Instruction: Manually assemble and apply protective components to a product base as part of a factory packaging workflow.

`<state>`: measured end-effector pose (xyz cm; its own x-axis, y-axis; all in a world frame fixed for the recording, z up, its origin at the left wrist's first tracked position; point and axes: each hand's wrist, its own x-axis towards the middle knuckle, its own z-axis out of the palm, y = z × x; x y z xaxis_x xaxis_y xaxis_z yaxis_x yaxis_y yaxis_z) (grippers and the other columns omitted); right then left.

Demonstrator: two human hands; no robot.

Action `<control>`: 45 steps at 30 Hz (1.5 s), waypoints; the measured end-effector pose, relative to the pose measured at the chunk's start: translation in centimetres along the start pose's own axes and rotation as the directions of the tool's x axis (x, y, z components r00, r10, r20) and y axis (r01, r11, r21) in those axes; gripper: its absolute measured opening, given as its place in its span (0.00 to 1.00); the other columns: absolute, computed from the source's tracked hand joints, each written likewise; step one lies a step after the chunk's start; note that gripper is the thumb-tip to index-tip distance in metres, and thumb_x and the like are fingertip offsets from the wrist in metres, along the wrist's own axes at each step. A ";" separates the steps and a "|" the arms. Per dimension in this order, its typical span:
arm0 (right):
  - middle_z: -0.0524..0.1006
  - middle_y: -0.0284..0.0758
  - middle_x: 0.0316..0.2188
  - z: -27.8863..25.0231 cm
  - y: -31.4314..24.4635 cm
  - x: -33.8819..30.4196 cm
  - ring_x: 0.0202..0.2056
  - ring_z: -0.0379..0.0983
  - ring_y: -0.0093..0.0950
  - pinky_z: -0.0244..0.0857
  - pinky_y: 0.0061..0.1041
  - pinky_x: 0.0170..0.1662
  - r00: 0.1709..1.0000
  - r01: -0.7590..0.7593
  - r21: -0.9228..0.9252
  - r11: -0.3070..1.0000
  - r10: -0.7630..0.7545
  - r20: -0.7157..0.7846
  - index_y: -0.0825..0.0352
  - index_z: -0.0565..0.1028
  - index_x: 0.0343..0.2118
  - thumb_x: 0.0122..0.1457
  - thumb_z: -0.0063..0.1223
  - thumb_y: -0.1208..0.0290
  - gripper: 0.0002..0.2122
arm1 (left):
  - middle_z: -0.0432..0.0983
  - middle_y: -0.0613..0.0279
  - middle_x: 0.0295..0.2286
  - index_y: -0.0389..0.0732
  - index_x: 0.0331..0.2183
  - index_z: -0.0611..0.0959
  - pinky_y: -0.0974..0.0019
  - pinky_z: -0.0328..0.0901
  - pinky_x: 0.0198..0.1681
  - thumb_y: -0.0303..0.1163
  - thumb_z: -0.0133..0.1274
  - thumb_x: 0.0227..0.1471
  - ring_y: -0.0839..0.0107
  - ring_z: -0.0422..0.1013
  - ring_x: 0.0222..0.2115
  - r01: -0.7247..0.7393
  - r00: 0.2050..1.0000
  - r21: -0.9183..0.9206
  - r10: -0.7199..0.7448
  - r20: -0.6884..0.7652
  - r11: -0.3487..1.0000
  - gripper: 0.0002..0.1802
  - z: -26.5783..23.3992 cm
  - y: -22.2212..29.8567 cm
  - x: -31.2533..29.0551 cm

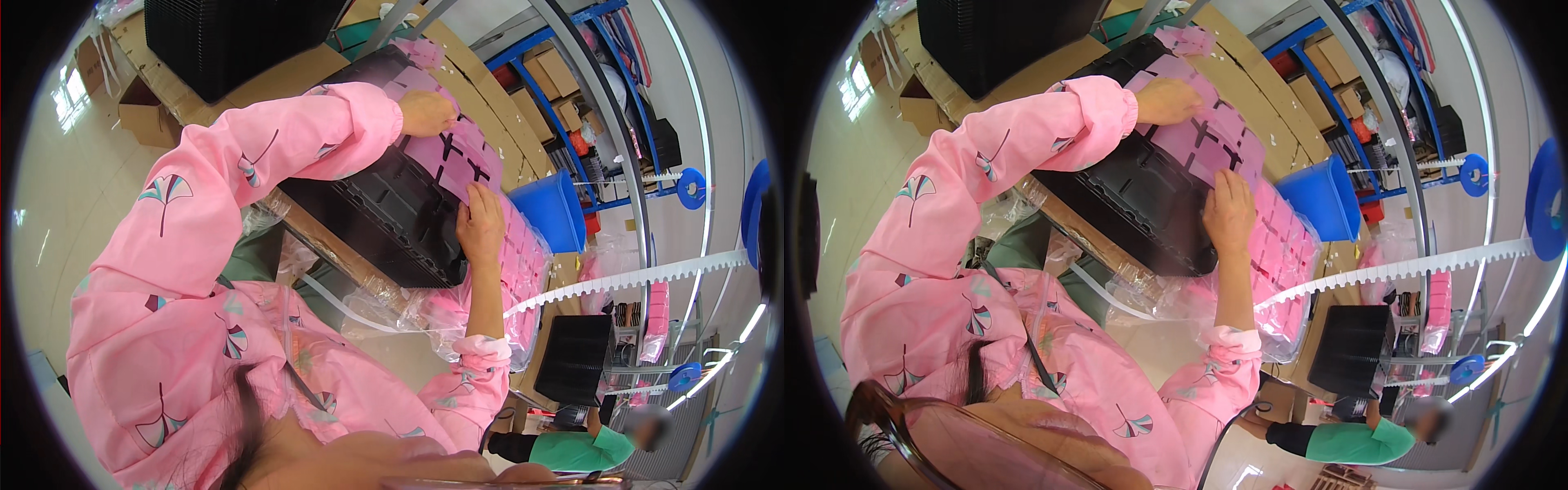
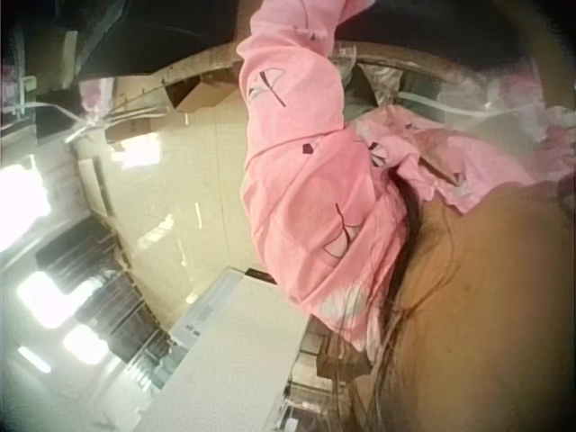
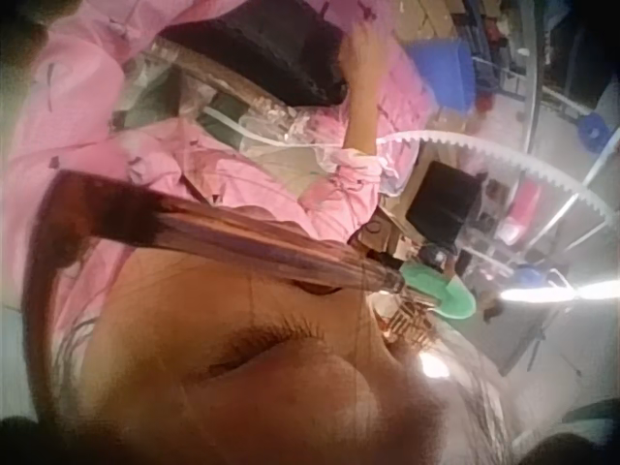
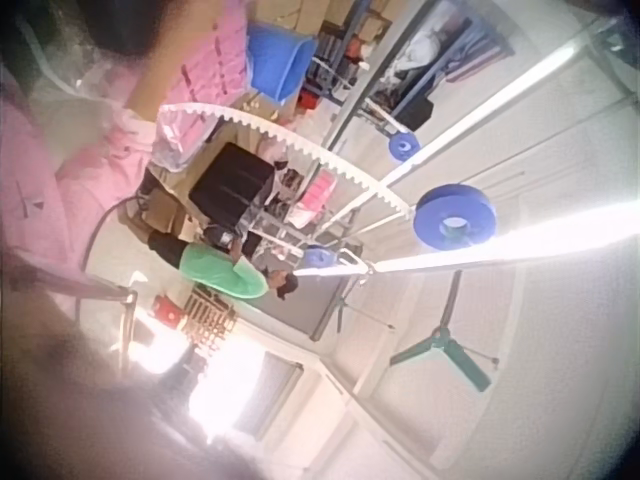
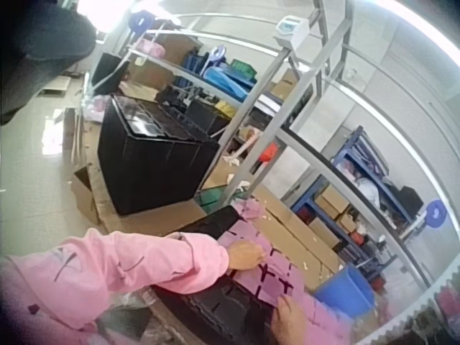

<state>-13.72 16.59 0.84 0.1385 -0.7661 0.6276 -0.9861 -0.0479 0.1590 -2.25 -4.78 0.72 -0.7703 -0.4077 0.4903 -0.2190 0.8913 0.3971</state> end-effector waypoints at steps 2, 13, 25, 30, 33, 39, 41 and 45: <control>0.72 0.39 0.37 0.7 0.8 -0.4 0.41 0.67 0.38 0.61 0.32 0.45 0.996 -0.027 -0.045 0.999 0.031 0.081 0.69 0.72 0.35 0.45 0.48 0.80 0.11 | 0.74 0.52 0.25 0.44 0.26 0.78 0.51 0.62 0.33 0.39 0.42 0.49 0.51 0.69 0.29 0.009 1.000 -0.038 -0.009 -0.019 0.999 0.13 -0.4 0.2 0.2; 0.73 0.39 0.40 2.9 3.9 -1.0 0.40 0.70 0.37 0.63 0.32 0.44 0.967 -0.212 0.000 0.977 0.210 0.141 0.67 0.73 0.36 0.44 0.51 0.76 0.13 | 0.74 0.50 0.24 0.42 0.25 0.78 0.51 0.62 0.32 0.40 0.43 0.49 0.49 0.69 0.28 0.026 0.995 -0.045 -0.030 -0.099 0.999 0.14 -2.0 -0.4 0.3; 0.72 0.41 0.41 1.9 2.2 3.0 0.44 0.68 0.38 0.62 0.31 0.46 0.879 -0.249 0.092 0.964 0.185 0.440 0.67 0.72 0.39 0.44 0.51 0.74 0.16 | 0.71 0.47 0.21 0.37 0.20 0.75 0.51 0.61 0.29 0.39 0.44 0.48 0.48 0.68 0.25 0.043 0.993 -0.170 -0.060 -0.097 0.984 0.16 -2.4 -1.1 0.0; 0.75 0.38 0.36 3.5 3.3 3.2 0.36 0.71 0.37 0.65 0.33 0.39 0.950 -0.125 -0.032 0.992 0.129 0.285 0.65 0.74 0.33 0.46 0.46 0.75 0.10 | 0.73 0.48 0.23 0.39 0.22 0.78 0.52 0.62 0.30 0.37 0.46 0.47 0.49 0.69 0.26 0.032 0.994 -0.098 -0.042 -0.099 0.995 0.12 -2.7 -1.7 0.2; 0.75 0.37 0.35 3.4 4.9 2.2 0.34 0.72 0.37 0.66 0.32 0.36 0.973 -0.143 -0.141 0.980 0.165 0.159 0.64 0.75 0.31 0.46 0.44 0.77 0.09 | 0.73 0.49 0.21 0.41 0.23 0.78 0.53 0.62 0.29 0.37 0.46 0.48 0.49 0.69 0.25 -0.028 0.974 -0.044 0.017 -0.228 0.999 0.12 -3.2 -1.2 -0.4; 0.75 0.36 0.34 0.6 8.8 -1.8 0.34 0.72 0.36 0.67 0.31 0.35 0.940 -0.263 -0.311 0.913 0.315 0.129 0.64 0.74 0.31 0.44 0.44 0.80 0.11 | 0.72 0.53 0.20 0.44 0.27 0.76 0.54 0.61 0.25 0.35 0.43 0.49 0.51 0.69 0.23 -0.208 0.913 0.034 0.207 -0.352 0.978 0.09 -3.2 -2.7 -1.6; 0.75 0.36 0.33 -0.2 10.2 -3.8 0.35 0.72 0.36 0.67 0.33 0.35 0.944 -0.264 -0.384 0.885 0.319 0.084 0.63 0.74 0.30 0.44 0.44 0.80 0.10 | 0.73 0.54 0.22 0.44 0.29 0.76 0.54 0.61 0.25 0.34 0.42 0.49 0.52 0.69 0.24 -0.224 0.920 0.062 0.232 -0.316 0.973 0.09 -3.2 -2.9 -2.1; 0.75 0.37 0.33 -3.0 12.4 -6.9 0.35 0.72 0.37 0.66 0.34 0.35 0.867 -0.420 -0.474 0.774 0.496 0.042 0.62 0.74 0.29 0.44 0.44 0.80 0.10 | 0.75 0.59 0.26 0.44 0.30 0.76 0.55 0.62 0.25 0.32 0.41 0.49 0.56 0.71 0.25 -0.311 0.907 0.156 0.342 -0.248 0.937 0.09 -3.4 -2.9 -3.7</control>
<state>-26.66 23.23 0.81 -0.3727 -0.7152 0.5912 -0.7780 0.5881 0.2211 3.24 -6.54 0.41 -0.6250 -0.1140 0.7723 -0.0594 0.9934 0.0986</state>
